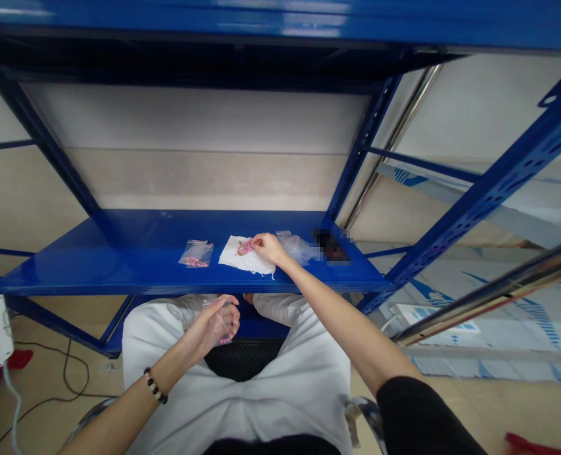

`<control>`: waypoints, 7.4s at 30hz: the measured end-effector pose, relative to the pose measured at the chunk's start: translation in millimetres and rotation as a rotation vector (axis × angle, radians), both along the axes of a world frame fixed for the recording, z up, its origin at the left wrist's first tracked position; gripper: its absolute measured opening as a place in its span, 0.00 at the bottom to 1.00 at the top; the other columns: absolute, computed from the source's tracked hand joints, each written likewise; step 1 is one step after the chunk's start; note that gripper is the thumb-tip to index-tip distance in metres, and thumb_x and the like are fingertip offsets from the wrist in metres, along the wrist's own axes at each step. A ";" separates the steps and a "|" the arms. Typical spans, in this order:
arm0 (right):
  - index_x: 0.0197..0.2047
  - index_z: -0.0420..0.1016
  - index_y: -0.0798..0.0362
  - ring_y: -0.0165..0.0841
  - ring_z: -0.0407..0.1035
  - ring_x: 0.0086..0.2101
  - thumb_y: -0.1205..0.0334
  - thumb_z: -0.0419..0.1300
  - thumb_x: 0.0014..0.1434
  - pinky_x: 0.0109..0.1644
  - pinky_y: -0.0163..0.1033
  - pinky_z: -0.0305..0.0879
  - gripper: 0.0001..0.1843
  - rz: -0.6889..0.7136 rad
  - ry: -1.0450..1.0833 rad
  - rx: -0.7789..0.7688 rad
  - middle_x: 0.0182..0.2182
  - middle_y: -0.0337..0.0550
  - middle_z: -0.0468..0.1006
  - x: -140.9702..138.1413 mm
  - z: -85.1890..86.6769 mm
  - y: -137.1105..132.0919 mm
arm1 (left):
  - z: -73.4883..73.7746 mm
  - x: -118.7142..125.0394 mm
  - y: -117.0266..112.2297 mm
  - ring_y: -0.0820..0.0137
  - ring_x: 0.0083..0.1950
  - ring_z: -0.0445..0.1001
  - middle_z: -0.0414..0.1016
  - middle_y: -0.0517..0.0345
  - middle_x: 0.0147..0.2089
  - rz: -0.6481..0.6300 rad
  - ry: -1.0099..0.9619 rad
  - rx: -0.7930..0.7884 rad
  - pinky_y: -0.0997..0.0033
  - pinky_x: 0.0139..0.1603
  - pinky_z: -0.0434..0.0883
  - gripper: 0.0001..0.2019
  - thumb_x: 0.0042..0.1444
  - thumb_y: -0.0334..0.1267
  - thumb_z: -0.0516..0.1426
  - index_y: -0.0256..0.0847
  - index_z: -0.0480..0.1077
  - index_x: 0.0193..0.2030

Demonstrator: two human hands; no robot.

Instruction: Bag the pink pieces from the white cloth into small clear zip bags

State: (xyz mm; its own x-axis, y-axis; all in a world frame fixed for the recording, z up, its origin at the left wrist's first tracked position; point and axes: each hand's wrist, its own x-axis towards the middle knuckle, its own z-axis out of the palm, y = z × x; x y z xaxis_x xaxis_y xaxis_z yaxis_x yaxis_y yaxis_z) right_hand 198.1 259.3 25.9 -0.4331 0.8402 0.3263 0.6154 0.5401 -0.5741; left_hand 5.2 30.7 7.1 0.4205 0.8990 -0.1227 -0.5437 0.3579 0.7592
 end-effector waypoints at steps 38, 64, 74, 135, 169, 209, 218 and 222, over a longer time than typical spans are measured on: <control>0.31 0.80 0.56 0.34 0.71 0.34 0.71 0.60 0.51 0.40 0.34 0.62 0.06 0.092 -0.310 0.170 0.32 0.46 0.80 -7.6 37.5 0.7 | 6.3 -0.4 -5.8 0.72 0.27 0.72 0.72 0.55 0.30 -0.023 0.079 0.056 0.76 0.26 0.64 0.16 0.60 0.49 0.57 0.38 0.65 0.44; 0.34 0.77 0.53 0.28 0.65 0.25 0.54 0.67 0.55 0.27 0.34 0.56 0.11 0.082 0.499 -0.401 0.27 0.39 0.76 -11.4 -9.7 -222.8 | -12.4 7.3 -11.2 0.73 0.29 0.73 0.75 0.54 0.29 -0.156 0.453 0.210 0.75 0.31 0.67 0.17 0.50 0.45 0.66 0.33 0.72 0.39; 0.37 0.83 0.52 0.32 0.68 0.29 0.52 0.63 0.58 0.34 0.38 0.62 0.13 0.116 0.337 -0.320 0.27 0.42 0.79 -8.5 -13.0 -224.7 | -21.6 6.3 -14.2 0.70 0.31 0.74 0.74 0.52 0.30 -0.234 0.286 0.096 0.72 0.33 0.71 0.17 0.50 0.45 0.66 0.31 0.74 0.37; 0.31 0.81 0.55 0.33 0.73 0.31 0.70 0.62 0.54 0.35 0.33 0.62 0.05 -0.060 -0.181 0.088 0.30 0.44 0.82 -5.9 29.1 -26.9 | 1.2 -10.4 1.4 0.73 0.29 0.72 0.72 0.54 0.32 0.026 0.143 0.045 0.74 0.30 0.68 0.18 0.55 0.46 0.62 0.35 0.73 0.47; 0.36 0.80 0.49 0.36 0.67 0.37 0.59 0.61 0.62 0.44 0.42 0.63 0.07 0.204 0.186 -0.013 0.33 0.43 0.74 -13.1 -1.8 -218.6 | -11.5 1.6 -10.7 0.75 0.26 0.70 0.73 0.56 0.27 -0.131 0.455 0.194 0.78 0.26 0.63 0.16 0.49 0.41 0.67 0.34 0.71 0.39; 0.41 0.82 0.50 0.32 0.73 0.36 0.70 0.59 0.57 0.42 0.33 0.65 0.13 -0.173 -0.270 0.119 0.38 0.43 0.81 19.8 36.1 -12.9 | -5.2 -0.9 2.8 0.76 0.25 0.70 0.70 0.61 0.29 0.045 0.159 0.023 0.78 0.24 0.63 0.20 0.50 0.51 0.66 0.40 0.63 0.35; 0.34 0.80 0.52 0.31 0.72 0.33 0.66 0.65 0.53 0.36 0.32 0.62 0.04 -0.147 -0.249 0.104 0.32 0.42 0.80 15.4 33.1 -9.1 | 1.4 -2.0 -1.5 0.76 0.27 0.70 0.70 0.59 0.29 0.032 0.176 0.040 0.77 0.26 0.63 0.18 0.51 0.49 0.66 0.39 0.65 0.36; 0.32 0.77 0.54 0.30 0.71 0.30 0.68 0.64 0.52 0.33 0.31 0.61 0.03 -0.151 -0.164 0.079 0.30 0.41 0.80 14.8 31.0 -12.9 | 2.9 -3.2 -1.7 0.75 0.28 0.70 0.70 0.59 0.29 0.027 0.182 0.066 0.77 0.27 0.64 0.17 0.51 0.48 0.66 0.39 0.66 0.36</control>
State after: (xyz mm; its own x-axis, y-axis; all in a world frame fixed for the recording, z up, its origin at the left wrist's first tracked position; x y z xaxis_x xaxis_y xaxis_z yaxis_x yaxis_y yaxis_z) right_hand 212.9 246.4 56.9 -0.3574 0.8741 0.3289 0.7742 0.4742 -0.4191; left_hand 2.0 29.0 10.0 0.3728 0.9181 -0.1348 -0.4036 0.2912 0.8674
